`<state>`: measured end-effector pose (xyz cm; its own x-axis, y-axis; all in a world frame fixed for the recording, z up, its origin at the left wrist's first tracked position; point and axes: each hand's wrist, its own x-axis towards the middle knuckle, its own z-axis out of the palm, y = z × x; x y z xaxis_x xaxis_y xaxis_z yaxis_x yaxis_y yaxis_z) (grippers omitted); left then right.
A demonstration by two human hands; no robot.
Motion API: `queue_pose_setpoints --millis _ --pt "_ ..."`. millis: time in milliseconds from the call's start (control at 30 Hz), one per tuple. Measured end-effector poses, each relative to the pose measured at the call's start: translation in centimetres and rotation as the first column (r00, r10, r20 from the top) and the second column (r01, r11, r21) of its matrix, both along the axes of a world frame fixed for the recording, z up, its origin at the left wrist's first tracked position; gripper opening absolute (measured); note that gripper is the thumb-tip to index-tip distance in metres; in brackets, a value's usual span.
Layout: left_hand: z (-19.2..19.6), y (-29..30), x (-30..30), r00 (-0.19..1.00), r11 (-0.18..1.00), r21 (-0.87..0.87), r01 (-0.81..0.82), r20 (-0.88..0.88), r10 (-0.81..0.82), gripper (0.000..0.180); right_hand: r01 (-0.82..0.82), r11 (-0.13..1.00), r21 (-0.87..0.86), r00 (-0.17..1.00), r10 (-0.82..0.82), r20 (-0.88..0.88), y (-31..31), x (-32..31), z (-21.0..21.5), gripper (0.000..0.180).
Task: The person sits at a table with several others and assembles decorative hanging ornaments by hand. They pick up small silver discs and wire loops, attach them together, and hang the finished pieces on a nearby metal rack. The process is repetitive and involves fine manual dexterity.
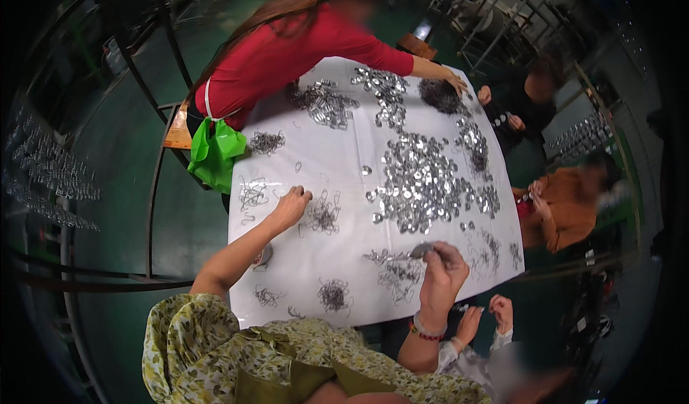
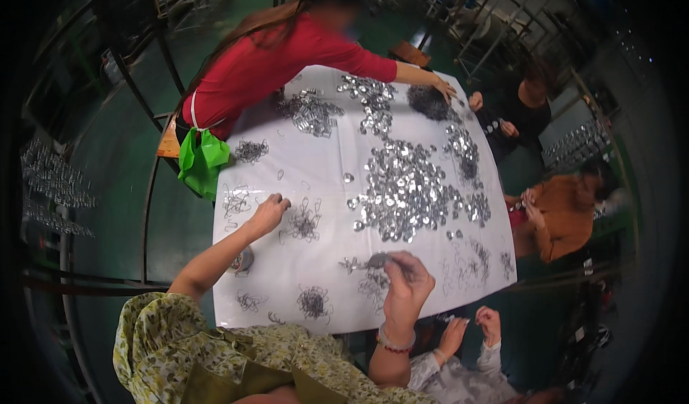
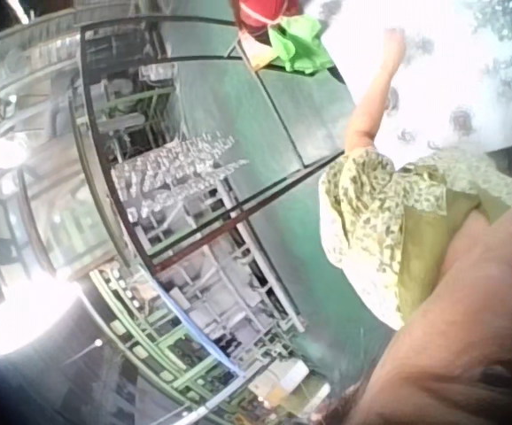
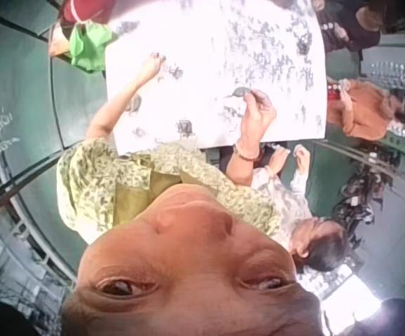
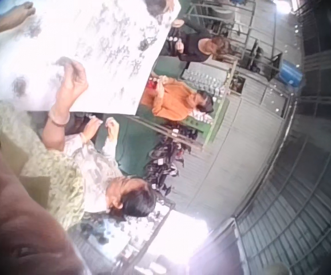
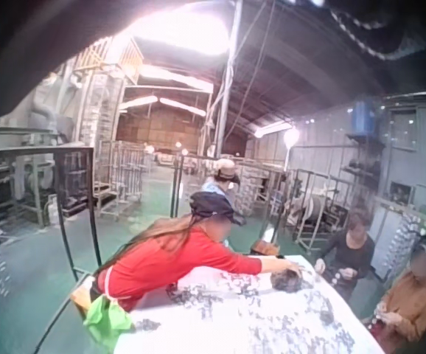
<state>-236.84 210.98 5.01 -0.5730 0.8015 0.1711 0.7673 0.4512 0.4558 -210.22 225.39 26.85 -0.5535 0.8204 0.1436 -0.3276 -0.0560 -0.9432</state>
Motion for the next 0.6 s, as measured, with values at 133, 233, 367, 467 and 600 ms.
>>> queue_pose_setpoints --millis 133,233,367,467,600 --pt "3.1 1.1 1.3 0.993 0.982 0.186 0.016 0.115 -0.038 0.012 0.031 0.998 0.057 0.997 -0.035 0.075 -1.6 0.7 0.4 0.012" --pt "11.7 0.9 5.0 0.902 0.938 0.346 -0.022 0.412 -0.131 0.013 0.057 0.987 0.152 0.991 -0.074 0.111 -2.9 1.5 0.1 0.011" --pt "20.6 -0.3 10.1 0.644 0.885 0.466 0.006 0.675 -0.36 0.013 0.102 0.95 0.296 0.97 -0.161 0.184 -3.8 2.1 -0.4 0.013" --pt "22.8 -1.0 12.4 0.581 0.737 0.659 0.148 0.545 -0.604 0.014 0.108 0.952 0.286 0.966 -0.169 0.197 -5.1 2.1 0.3 0.012" --pt "23.2 -1.1 13.7 0.637 0.742 0.64 0.202 0.489 -0.595 0.013 0.073 0.946 0.315 0.983 -0.121 0.137 -5.8 2.0 -0.2 0.013"
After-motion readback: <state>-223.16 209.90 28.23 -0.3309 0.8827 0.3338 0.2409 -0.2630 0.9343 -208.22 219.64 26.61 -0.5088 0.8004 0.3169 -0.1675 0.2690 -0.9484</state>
